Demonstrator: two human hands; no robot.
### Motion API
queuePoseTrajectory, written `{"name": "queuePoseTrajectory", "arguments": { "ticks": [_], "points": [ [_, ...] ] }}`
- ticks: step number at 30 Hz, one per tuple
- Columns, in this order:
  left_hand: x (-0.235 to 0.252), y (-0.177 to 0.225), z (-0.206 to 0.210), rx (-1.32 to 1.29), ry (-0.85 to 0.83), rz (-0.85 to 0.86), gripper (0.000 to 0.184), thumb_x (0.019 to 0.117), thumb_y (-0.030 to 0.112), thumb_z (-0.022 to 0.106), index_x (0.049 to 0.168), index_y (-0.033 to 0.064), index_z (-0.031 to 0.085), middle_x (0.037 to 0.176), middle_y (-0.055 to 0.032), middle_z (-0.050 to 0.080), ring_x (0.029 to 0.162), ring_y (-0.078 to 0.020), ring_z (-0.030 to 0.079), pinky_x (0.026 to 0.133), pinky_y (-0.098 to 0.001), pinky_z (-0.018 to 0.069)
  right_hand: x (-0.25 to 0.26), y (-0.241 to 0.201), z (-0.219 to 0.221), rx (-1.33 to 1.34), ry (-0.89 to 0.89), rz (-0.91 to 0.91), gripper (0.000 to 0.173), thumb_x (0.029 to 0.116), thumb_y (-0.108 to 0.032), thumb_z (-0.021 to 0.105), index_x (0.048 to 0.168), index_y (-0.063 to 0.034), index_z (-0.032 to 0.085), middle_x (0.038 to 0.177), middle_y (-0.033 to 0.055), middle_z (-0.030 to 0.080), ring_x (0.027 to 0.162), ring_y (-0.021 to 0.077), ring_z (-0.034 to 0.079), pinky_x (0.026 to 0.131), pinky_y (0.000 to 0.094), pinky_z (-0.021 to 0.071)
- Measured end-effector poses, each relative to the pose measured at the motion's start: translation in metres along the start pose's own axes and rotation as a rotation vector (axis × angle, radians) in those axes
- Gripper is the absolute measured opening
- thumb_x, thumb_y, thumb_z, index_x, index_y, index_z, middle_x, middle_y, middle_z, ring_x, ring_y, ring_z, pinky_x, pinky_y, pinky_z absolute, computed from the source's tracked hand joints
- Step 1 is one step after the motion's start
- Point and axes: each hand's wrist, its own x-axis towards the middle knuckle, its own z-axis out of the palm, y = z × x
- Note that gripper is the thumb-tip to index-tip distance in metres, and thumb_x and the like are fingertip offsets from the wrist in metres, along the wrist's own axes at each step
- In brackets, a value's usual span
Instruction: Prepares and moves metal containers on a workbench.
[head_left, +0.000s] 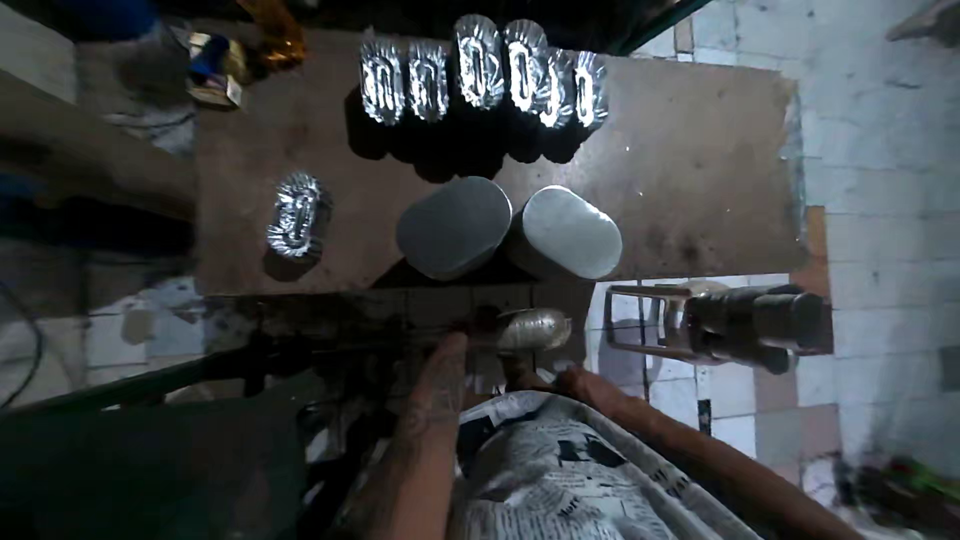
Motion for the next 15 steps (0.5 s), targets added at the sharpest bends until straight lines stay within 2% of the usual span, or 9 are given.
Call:
{"name": "queuePoseTrajectory", "arguments": {
  "ticks": [1, 2, 4, 6, 8, 10, 13, 14, 15],
  "points": [
    [0.000, 0.002, -0.027, -0.020, -0.296, -0.013, 0.044, 0.1135, 0.018, 0.030, 0.149, -0.0058, 0.042, 0.155, -0.0243, 0.043, 0.146, -0.0341, 0.041, 0.121, -0.0449, 0.0297, -0.003, 0.010, 0.013, 0.028, -0.004, -0.004, 0.035, 0.1054, -0.018, 0.053, 0.128, 0.0053, 0.065, 0.132, 0.0280, 0.062, 0.128, 0.0428, 0.057, 0.112, 0.0543, 0.0425],
    [0.005, -0.002, -0.033, -0.049, -0.392, -0.021, 0.044, 0.1119, 0.018, 0.040, 0.148, -0.0066, 0.043, 0.156, -0.0250, 0.042, 0.147, -0.0351, 0.039, 0.120, -0.0460, 0.0304, -0.005, 0.014, 0.022, 0.037, 0.005, -0.035, 0.034, 0.1047, -0.016, 0.053, 0.127, 0.0072, 0.065, 0.131, 0.0289, 0.063, 0.128, 0.0436, 0.057, 0.112, 0.0536, 0.0418],
    [0.024, -0.018, -0.033, -0.120, -0.353, 0.025, 0.045, 0.1064, 0.026, 0.053, 0.136, -0.0075, 0.058, 0.144, -0.0279, 0.054, 0.137, -0.0397, 0.050, 0.114, -0.0551, 0.0365, -0.004, 0.000, 0.013, 0.030, -0.014, -0.087, 0.036, 0.1060, -0.013, 0.050, 0.133, 0.0087, 0.061, 0.137, 0.0287, 0.060, 0.134, 0.0423, 0.054, 0.117, 0.0504, 0.0379],
    [0.018, -0.054, -0.041, -0.224, -0.265, 0.151, 0.050, 0.1091, 0.038, 0.043, 0.127, -0.0035, 0.065, 0.128, -0.0274, 0.063, 0.122, -0.0405, 0.060, 0.104, -0.0612, 0.0435, -0.008, -0.013, 0.007, 0.100, -0.014, -0.167, 0.037, 0.1055, -0.014, 0.051, 0.134, 0.0082, 0.060, 0.138, 0.0262, 0.060, 0.134, 0.0375, 0.055, 0.117, 0.0454, 0.0379],
    [-0.019, -0.094, -0.070, -0.415, -0.092, 0.173, 0.063, 0.1089, 0.053, 0.036, 0.127, 0.0007, 0.065, 0.124, -0.0258, 0.066, 0.117, -0.0407, 0.063, 0.101, -0.0639, 0.0458, -0.003, -0.012, 0.007, 0.059, -0.023, -0.248, 0.039, 0.1050, -0.019, 0.054, 0.134, 0.0060, 0.061, 0.137, 0.0256, 0.061, 0.132, 0.0373, 0.057, 0.116, 0.0488, 0.0407],
    [-0.082, -0.137, -0.093, -0.703, 0.195, 0.302, 0.054, 0.1091, 0.048, 0.039, 0.128, 0.0047, 0.065, 0.120, -0.0161, 0.068, 0.110, -0.0257, 0.065, 0.097, -0.0516, 0.0520, 0.003, -0.017, 0.009, 0.030, 0.026, -0.370, 0.037, 0.1008, -0.018, 0.059, 0.126, 0.0080, 0.065, 0.129, 0.0278, 0.065, 0.124, 0.0394, 0.062, 0.110, 0.0523, 0.0469],
    [-0.156, -0.190, -0.132, -0.986, 0.543, 0.345, 0.057, 0.1100, 0.042, 0.036, 0.153, 0.0044, 0.044, 0.149, -0.0134, 0.054, 0.134, -0.0156, 0.054, 0.115, -0.0399, 0.0431, -0.004, -0.077, -0.014, -0.044, -0.147, -0.253, 0.040, 0.1056, -0.015, 0.051, 0.141, 0.0045, 0.057, 0.142, 0.0258, 0.058, 0.134, 0.0375, 0.055, 0.117, 0.0485, 0.0392],
    [-0.168, -0.211, -0.148, -1.133, 0.652, 0.286, 0.057, 0.1095, 0.045, 0.036, 0.152, 0.0093, 0.045, 0.145, -0.0075, 0.057, 0.130, -0.0111, 0.056, 0.111, -0.0356, 0.0463, 0.001, -0.082, -0.011, -0.095, -0.165, -0.221, 0.040, 0.1050, -0.016, 0.052, 0.140, 0.0019, 0.060, 0.140, 0.0250, 0.060, 0.132, 0.0382, 0.057, 0.115, 0.0501, 0.0409],
    [-0.173, -0.233, -0.165, -1.308, 0.780, 0.260, 0.048, 0.1094, 0.042, 0.038, 0.145, 0.0118, 0.050, 0.129, -0.0016, 0.064, 0.115, -0.0063, 0.062, 0.099, -0.0303, 0.0531, 0.008, -0.082, -0.006, -0.133, -0.180, -0.219, 0.038, 0.1032, -0.015, 0.055, 0.136, 0.0015, 0.063, 0.138, 0.0252, 0.062, 0.129, 0.0387, 0.059, 0.113, 0.0516, 0.0426]
  ]
}}
